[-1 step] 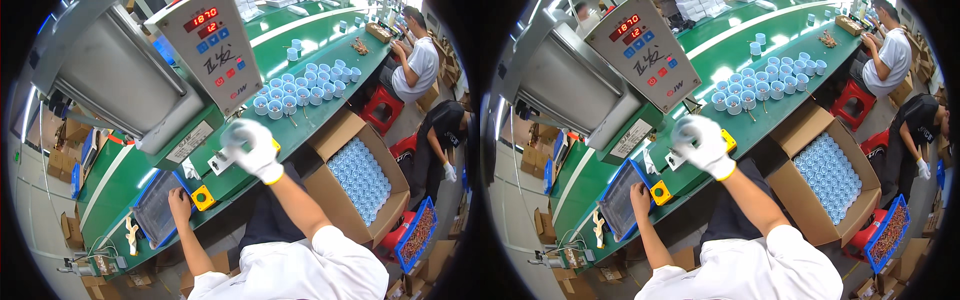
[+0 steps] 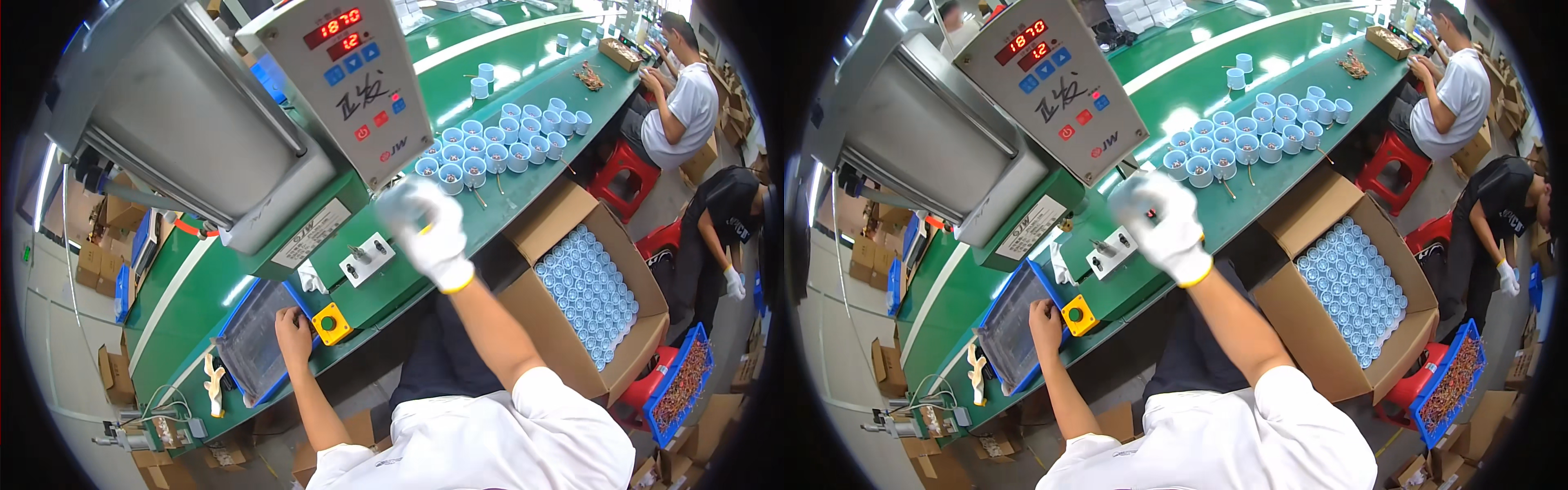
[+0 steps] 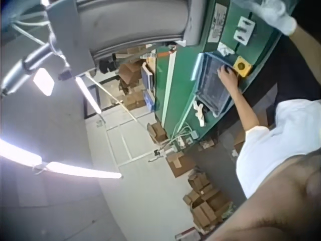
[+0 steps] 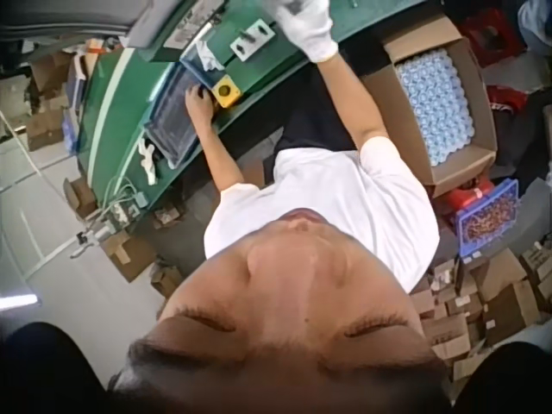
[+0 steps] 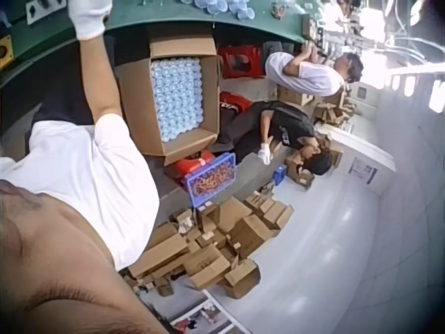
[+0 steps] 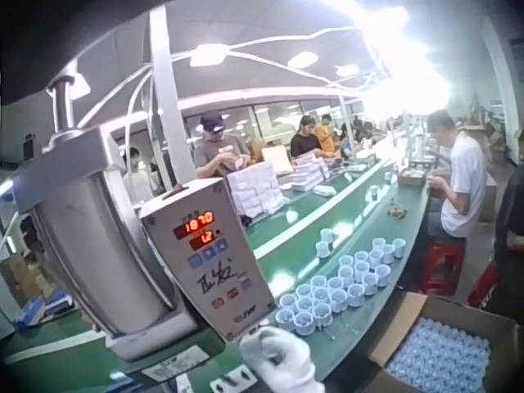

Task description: The worker is manually assembling small metal components into light blue plastic cups using an industrial press machine on a production line.

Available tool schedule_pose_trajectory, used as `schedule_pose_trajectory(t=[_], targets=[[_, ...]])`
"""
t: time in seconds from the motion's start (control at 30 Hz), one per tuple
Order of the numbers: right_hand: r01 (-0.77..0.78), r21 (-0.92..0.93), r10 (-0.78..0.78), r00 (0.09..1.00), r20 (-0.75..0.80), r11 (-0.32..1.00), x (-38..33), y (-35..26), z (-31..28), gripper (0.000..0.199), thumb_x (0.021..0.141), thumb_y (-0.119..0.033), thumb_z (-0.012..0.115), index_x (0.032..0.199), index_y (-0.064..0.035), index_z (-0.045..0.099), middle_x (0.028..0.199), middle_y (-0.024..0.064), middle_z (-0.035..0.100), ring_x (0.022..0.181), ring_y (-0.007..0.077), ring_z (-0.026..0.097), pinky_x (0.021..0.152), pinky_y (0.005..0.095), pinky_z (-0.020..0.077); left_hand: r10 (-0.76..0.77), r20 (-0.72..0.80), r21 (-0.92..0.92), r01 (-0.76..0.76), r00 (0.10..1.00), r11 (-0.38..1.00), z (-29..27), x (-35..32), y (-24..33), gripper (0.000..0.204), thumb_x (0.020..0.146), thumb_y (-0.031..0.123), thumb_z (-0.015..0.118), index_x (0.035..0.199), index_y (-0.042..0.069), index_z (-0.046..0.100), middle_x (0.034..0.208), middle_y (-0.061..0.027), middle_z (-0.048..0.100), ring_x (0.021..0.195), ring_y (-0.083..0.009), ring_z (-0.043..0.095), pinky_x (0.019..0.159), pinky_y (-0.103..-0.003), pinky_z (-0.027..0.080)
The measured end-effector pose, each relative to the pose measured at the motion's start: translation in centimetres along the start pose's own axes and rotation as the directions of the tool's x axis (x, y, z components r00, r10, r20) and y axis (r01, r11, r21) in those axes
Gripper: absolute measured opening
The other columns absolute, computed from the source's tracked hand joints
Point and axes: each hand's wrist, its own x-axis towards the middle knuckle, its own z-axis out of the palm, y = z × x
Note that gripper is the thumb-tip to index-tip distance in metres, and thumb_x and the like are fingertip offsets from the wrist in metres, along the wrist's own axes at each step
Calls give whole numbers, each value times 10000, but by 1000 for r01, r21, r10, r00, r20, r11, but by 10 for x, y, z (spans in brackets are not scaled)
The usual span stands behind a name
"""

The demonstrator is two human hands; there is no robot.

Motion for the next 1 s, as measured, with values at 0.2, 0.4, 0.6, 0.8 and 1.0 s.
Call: schedule_pose_trajectory(t=[0.2,0.4,0.6,0.8,1.0], targets=[[-164,-605,355,911,210,779,82,170,-5,390,1012,-382,678,1194,-42,732,1150,221,773,1074,462,735,943,513,579,51,-26,17,-51,998,999,-19,-14,-2,133,985,-25,677,1092,-74,740,1026,-178,712,889,-325,725,840,-394,568],[285,-938,654,675,343,197,113,280,-11,295,941,-353,693,1108,-131,793,1103,196,803,1019,384,772,846,513,613,95,20,-18,-95,995,995,12,9,13,117,986,-30,675,1078,-75,732,1007,-178,705,859,-300,713,818,-380,561],[344,-667,108,836,538,660,83,131,-28,183,826,-282,802,877,-107,798,1121,159,758,1091,361,729,869,471,608,-17,-32,15,18,999,1000,-17,-17,-2,113,957,14,687,1034,-27,760,1039,-182,711,990,-387,681,882,-456,542],[415,-653,93,797,597,634,64,124,-61,143,712,-140,825,791,-60,738,1220,174,680,1150,385,649,941,480,574,87,-72,120,-78,994,990,0,4,6,209,934,56,715,1120,-7,787,1142,-182,718,1089,-392,663,968,-473,537],[-366,-92,377,909,176,926,13,-15,-29,220,869,-116,840,1010,2,718,1306,235,726,1174,348,721,978,434,579,28,67,85,-33,997,996,-19,-4,-10,226,945,126,758,1131,4,798,1209,-203,711,1074,-411,676,971,-487,549]])
